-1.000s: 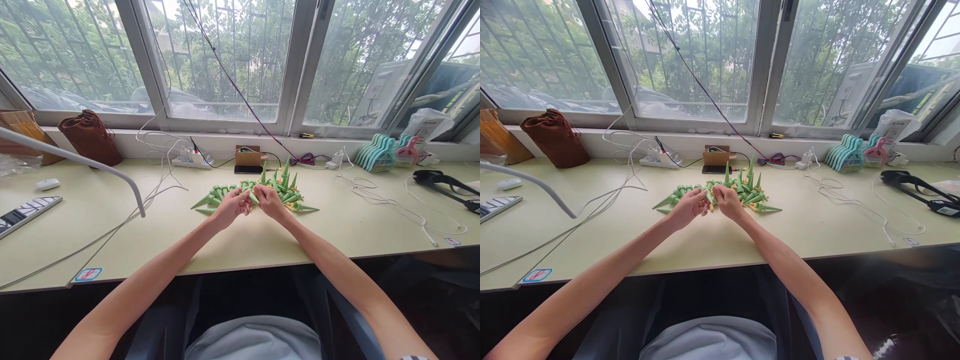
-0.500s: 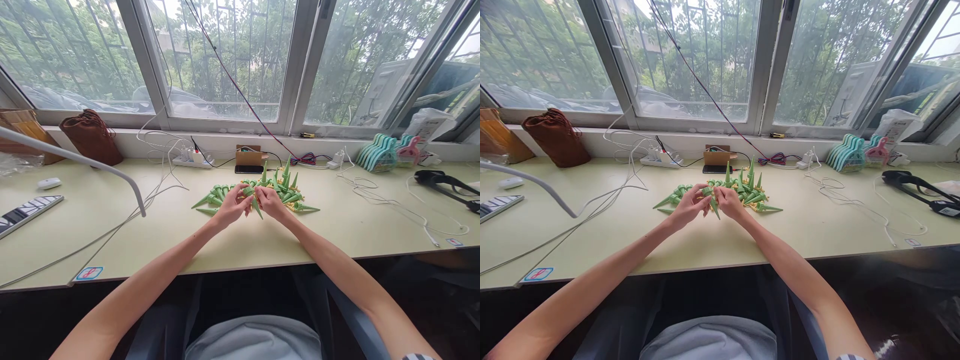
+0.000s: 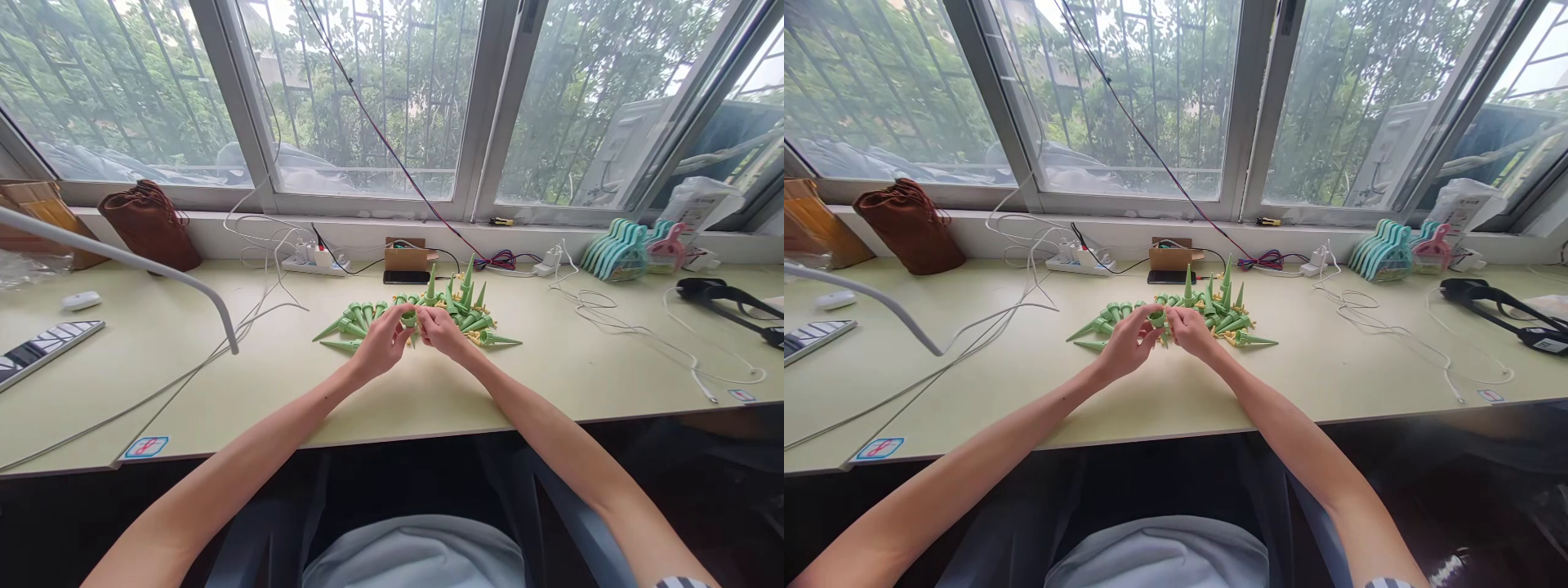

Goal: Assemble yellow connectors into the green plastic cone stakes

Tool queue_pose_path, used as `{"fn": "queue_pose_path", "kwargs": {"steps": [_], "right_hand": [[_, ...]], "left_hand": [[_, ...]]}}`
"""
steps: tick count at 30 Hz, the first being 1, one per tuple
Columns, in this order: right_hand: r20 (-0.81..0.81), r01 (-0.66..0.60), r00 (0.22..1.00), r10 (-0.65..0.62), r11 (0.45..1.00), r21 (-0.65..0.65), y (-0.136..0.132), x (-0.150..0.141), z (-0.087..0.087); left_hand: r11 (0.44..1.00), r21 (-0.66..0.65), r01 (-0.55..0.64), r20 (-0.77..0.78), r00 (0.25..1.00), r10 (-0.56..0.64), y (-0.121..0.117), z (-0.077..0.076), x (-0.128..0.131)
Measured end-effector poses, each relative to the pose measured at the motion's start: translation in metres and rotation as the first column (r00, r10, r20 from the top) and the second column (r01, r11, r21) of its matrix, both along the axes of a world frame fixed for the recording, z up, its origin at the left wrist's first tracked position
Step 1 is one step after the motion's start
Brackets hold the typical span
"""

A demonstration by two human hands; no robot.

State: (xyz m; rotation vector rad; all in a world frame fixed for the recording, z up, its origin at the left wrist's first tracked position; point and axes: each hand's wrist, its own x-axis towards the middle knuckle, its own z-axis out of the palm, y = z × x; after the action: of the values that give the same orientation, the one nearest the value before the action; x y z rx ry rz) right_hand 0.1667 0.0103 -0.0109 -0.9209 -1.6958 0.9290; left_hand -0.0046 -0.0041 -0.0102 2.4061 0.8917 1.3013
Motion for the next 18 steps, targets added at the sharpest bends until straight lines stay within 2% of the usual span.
{"fn": "queue_pose_path", "kwargs": {"steps": [4,8,12,18], "right_hand": [[0.014,0.001,1.000,-0.002,1.000,0.013,0.0011,0.0008,-0.0014],[-0.003,0.009,1.000,-0.008,1.000,0.016,0.0020,-0.0007,-0.0019],[-0.046,0.029,0.999,-0.028,0.999,0.018,0.0019,-0.0045,-0.0014],[-0.086,0.066,0.994,-0.063,0.997,0.030,-0.0001,-0.0088,-0.0012]], "left_hand": [[0.991,0.132,0.013,-0.114,0.994,0.003,0.0005,0.0007,-0.0037],[0.986,0.168,0.014,-0.152,0.988,0.012,-0.0004,0.0030,-0.0042],[0.996,0.089,-0.030,-0.054,0.998,0.035,0.0011,0.0015,-0.0007],[0.988,-0.117,-0.100,0.093,0.990,0.111,-0.0003,0.0045,0.0033]]}}
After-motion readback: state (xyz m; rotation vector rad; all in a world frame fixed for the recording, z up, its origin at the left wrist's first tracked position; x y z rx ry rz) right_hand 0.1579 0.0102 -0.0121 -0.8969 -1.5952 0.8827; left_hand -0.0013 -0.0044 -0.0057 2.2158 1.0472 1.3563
